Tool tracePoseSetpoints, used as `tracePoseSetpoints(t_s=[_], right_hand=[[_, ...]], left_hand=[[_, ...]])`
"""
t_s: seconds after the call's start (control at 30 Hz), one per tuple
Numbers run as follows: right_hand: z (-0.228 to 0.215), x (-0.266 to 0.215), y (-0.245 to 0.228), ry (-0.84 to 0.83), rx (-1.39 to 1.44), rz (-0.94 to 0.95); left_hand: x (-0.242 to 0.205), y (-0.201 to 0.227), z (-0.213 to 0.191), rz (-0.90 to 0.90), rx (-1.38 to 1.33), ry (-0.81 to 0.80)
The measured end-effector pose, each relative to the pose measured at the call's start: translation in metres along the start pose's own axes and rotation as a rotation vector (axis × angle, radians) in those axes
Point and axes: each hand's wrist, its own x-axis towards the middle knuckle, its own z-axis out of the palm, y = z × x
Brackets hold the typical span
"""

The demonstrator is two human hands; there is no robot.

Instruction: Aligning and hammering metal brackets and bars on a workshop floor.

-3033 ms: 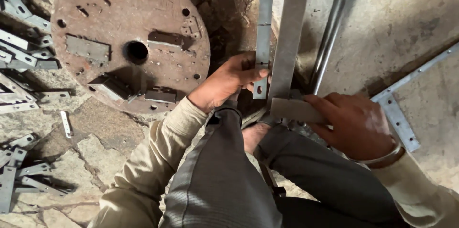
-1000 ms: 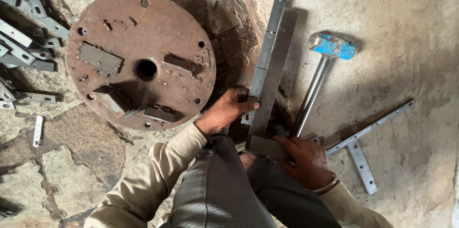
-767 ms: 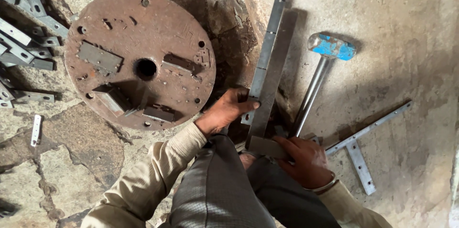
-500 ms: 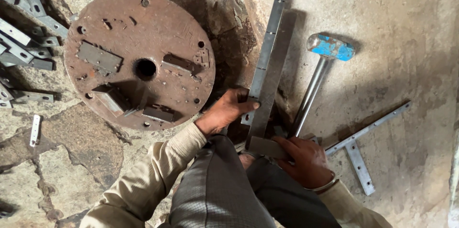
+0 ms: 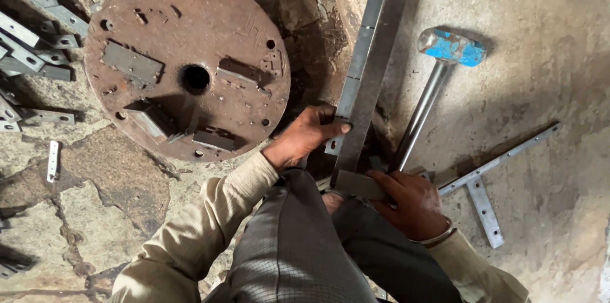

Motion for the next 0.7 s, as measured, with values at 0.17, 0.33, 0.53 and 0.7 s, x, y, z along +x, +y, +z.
tracePoseSetpoints(t_s=[0.17,0.33,0.53,0.7], right_hand=[[0.008,-0.003,0.006,-0.039,-0.033,0.026],[0.013,-0.005,0.013,-0.087,-0.057,0.043],[0.013,-0.004,0.011,-0.073,-0.037,0.028],[0.012,-0.004,0.011,-0.095,-0.044,0.041]], left_hand=[[0.004,-0.005,-0.003,0.014,0.029,-0.014],[0.003,-0.001,-0.003,0.014,0.054,-0.03],[0.002,-0.002,-0.003,0.013,0.045,-0.019],[0.002,-0.001,-0.003,0.027,0.044,-0.007]])
